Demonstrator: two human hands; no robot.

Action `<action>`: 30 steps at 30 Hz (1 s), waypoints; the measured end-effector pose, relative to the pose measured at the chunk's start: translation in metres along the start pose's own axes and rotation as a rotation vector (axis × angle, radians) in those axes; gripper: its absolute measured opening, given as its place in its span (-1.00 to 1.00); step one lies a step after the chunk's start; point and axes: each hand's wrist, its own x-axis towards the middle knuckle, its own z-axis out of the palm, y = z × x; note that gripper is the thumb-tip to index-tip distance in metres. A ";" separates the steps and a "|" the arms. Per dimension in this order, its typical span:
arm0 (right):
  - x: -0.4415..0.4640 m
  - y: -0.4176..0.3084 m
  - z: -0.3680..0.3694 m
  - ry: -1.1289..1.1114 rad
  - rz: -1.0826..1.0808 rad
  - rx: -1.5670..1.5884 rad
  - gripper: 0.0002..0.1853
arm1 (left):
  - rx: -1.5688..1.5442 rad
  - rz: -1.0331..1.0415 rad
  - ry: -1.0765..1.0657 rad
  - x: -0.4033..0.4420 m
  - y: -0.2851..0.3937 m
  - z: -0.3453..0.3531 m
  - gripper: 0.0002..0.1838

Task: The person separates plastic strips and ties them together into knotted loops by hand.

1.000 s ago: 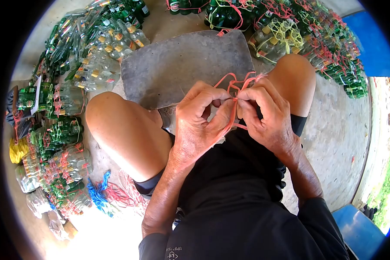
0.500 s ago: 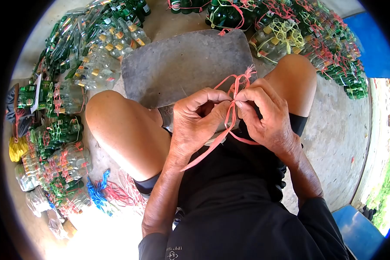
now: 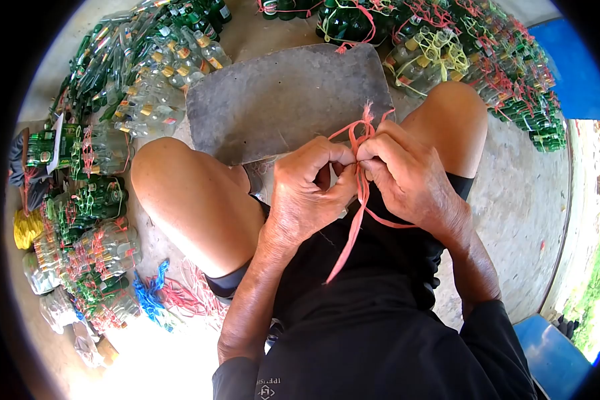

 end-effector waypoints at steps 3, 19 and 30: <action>-0.001 0.001 0.003 -0.014 0.008 0.021 -0.79 | 0.006 0.017 0.004 -0.002 -0.001 0.001 -0.84; -0.001 -0.006 0.012 0.077 0.166 0.524 -0.86 | -0.156 -0.053 0.085 -0.012 -0.011 -0.004 -0.82; 0.001 -0.009 0.013 0.107 0.128 0.435 -0.85 | -0.250 -0.047 0.083 -0.011 -0.009 -0.004 -0.87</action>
